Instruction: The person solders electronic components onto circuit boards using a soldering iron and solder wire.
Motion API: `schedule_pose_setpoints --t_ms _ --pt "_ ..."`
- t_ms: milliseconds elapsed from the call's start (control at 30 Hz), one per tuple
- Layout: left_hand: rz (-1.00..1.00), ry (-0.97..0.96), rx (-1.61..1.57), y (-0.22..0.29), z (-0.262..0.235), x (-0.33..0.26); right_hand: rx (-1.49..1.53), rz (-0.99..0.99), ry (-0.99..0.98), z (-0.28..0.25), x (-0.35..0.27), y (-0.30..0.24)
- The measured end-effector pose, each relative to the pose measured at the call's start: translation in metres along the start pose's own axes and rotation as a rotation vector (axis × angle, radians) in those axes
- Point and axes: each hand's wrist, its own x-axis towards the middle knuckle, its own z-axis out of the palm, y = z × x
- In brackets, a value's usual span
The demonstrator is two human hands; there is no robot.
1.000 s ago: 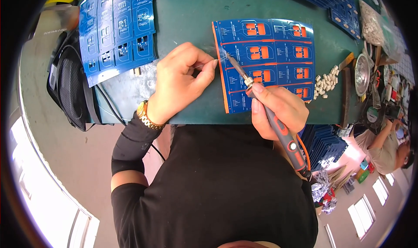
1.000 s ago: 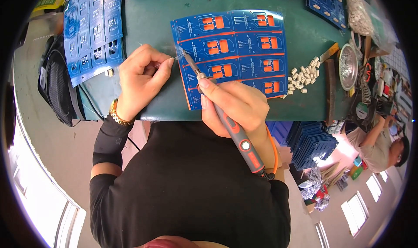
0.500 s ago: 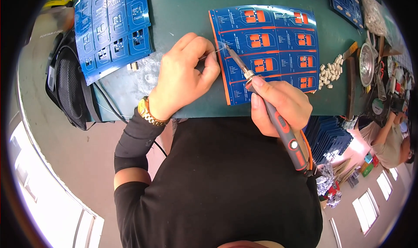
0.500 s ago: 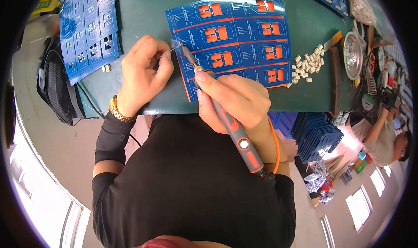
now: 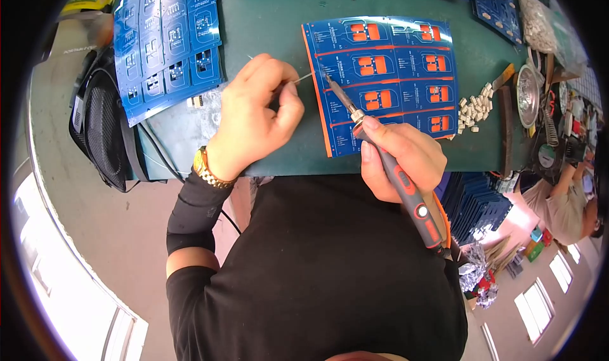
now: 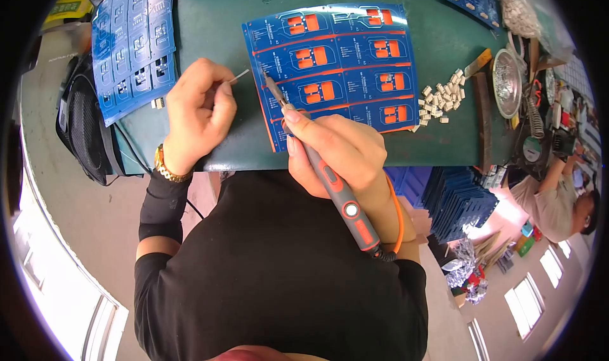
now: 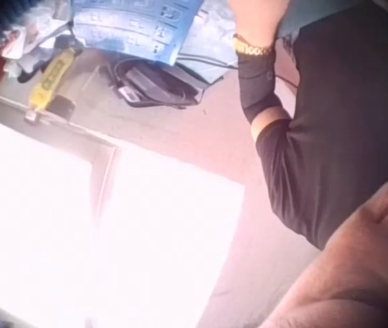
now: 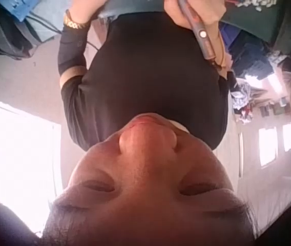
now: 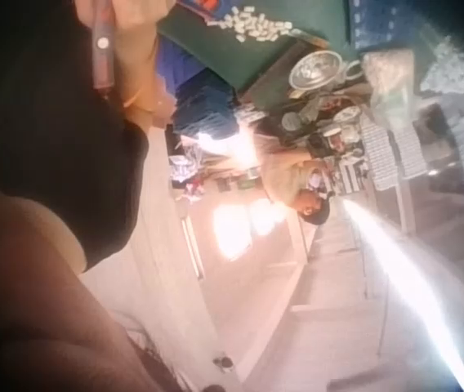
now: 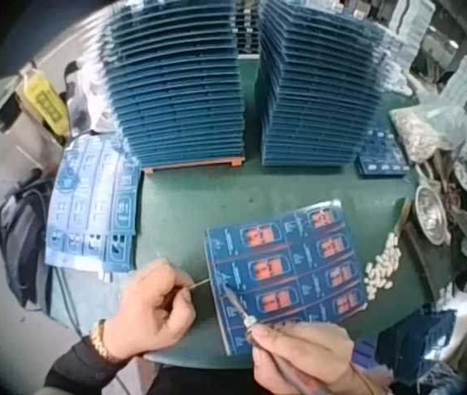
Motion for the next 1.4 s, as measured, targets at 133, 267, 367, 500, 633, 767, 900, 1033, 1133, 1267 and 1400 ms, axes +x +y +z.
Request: schedule_pose_setpoints --t_ms 133,267,367,500,633,767,900,1033,1133,1267,1400 --pt "0.115 0.055 0.025 0.005 -0.013 0.000 0.005 -0.014 0.066 0.004 -0.002 0.001" --pt "-0.001 0.015 0.027 0.012 -0.017 -0.020 0.006 0.006 0.040 -0.006 -0.005 -0.001" --pt "-0.126 0.040 -0.085 0.019 -0.010 -0.034 0.043 -0.033 0.088 -0.007 -0.009 -0.001" --pt "-0.216 0.045 -0.197 0.017 0.004 -0.040 0.058 -0.013 0.025 -0.014 -0.018 -0.007" --pt "-0.241 0.043 -0.257 0.017 0.011 -0.043 0.044 0.013 0.008 -0.016 -0.022 -0.007" --pt "-0.216 0.065 -0.222 0.016 0.012 -0.044 0.043 -0.004 0.028 -0.011 -0.023 -0.007" --pt "-0.197 0.073 -0.204 0.015 0.013 -0.043 0.031 -0.011 0.042 -0.008 -0.024 -0.009" --pt "-0.205 0.094 -0.200 0.015 0.014 -0.045 0.044 -0.007 0.055 -0.006 -0.024 -0.010" --pt "-0.208 0.091 -0.187 0.015 0.013 -0.045 0.047 -0.041 -0.024 -0.010 -0.021 -0.008" --pt "-0.189 0.082 -0.196 0.016 0.016 -0.041 0.047 -0.054 -0.037 -0.009 -0.021 -0.008" --pt "-0.158 0.076 -0.197 0.017 0.017 -0.038 0.052 0.007 0.023 -0.008 -0.023 -0.010"
